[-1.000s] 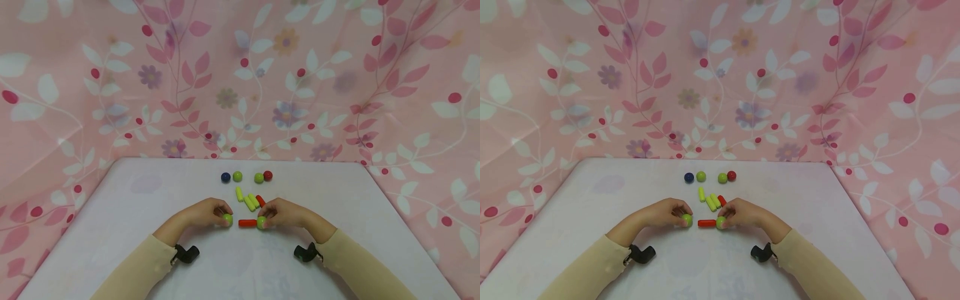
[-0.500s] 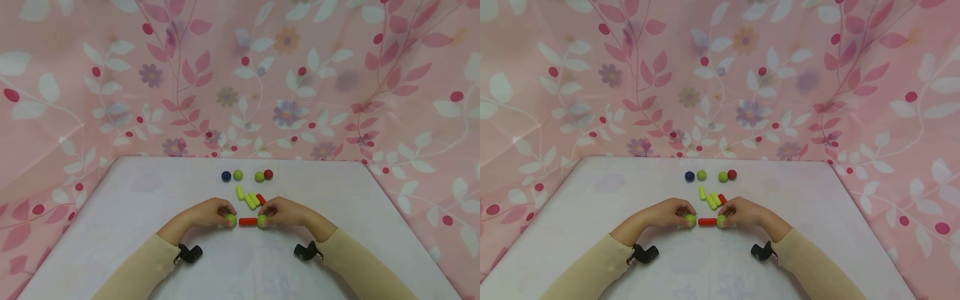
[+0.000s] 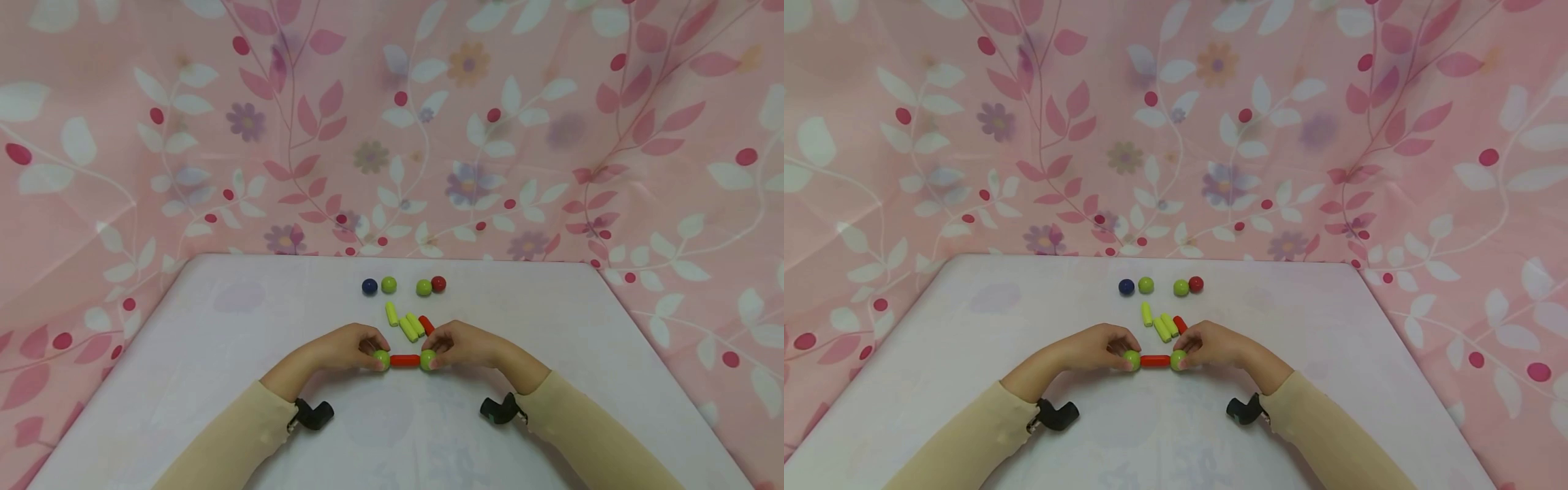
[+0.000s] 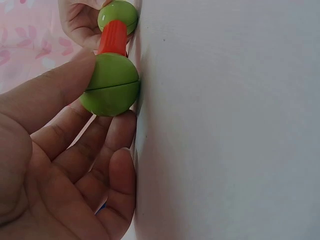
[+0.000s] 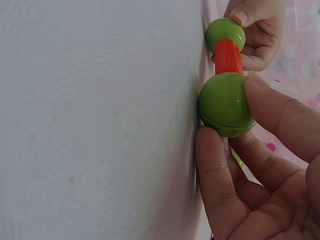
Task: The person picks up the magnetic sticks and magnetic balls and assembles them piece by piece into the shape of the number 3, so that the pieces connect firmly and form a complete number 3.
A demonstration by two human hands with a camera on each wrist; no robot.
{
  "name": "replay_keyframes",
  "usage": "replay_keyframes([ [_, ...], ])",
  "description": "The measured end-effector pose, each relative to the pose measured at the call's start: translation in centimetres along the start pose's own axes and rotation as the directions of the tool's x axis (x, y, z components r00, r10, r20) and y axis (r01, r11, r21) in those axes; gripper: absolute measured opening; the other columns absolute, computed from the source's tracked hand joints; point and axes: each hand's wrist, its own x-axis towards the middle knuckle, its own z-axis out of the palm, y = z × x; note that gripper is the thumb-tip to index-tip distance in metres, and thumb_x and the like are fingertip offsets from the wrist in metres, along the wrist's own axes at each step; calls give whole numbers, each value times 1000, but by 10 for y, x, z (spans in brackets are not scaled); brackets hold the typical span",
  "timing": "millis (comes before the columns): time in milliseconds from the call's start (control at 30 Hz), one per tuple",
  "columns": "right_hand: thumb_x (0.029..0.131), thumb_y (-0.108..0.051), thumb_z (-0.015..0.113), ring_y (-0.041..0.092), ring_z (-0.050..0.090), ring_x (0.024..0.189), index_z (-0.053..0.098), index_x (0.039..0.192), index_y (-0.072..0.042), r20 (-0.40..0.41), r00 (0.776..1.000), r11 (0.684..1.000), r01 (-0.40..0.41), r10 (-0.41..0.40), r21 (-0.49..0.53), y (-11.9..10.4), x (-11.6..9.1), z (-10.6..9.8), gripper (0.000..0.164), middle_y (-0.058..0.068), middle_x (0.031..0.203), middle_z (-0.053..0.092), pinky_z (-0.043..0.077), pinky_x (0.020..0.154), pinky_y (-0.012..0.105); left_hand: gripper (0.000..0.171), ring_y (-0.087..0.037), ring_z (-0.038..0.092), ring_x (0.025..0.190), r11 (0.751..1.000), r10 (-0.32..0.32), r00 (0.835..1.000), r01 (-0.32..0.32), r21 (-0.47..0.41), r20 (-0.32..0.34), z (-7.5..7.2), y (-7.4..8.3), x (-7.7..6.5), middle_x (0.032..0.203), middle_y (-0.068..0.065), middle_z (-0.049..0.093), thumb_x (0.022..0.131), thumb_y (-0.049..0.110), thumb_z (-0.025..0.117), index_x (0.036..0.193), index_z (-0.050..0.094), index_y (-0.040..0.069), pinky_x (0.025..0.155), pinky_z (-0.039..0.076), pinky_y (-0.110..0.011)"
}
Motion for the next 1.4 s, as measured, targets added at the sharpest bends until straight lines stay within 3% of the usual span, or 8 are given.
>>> replay_keyframes([
  [667, 85, -12, 81, 19, 59, 89, 72, 110, -7, 9, 1000, 1000, 3, -3, 26, -2, 0, -1, 27, 2, 99, 67, 52, 82, 31, 25, -15, 57, 91, 999, -23, 1000, 23, -28, -17, 2, 3, -3, 97, 5, 65, 86, 19, 81, 109, 70, 15, 84, 49, -33],
  [1400, 90, -13, 75, 21, 63, 93, 71, 114, -9, 25, 999, 997, 40, -38, -63, -8, -6, -17, 24, 0, 107, 68, 54, 80, 33, 28, -15, 57, 94, 996, -33, 999, 30, -79, -33, 4, -2, -4, 102, 4, 65, 86, 21, 81, 111, 70, 15, 85, 48, -33],
])
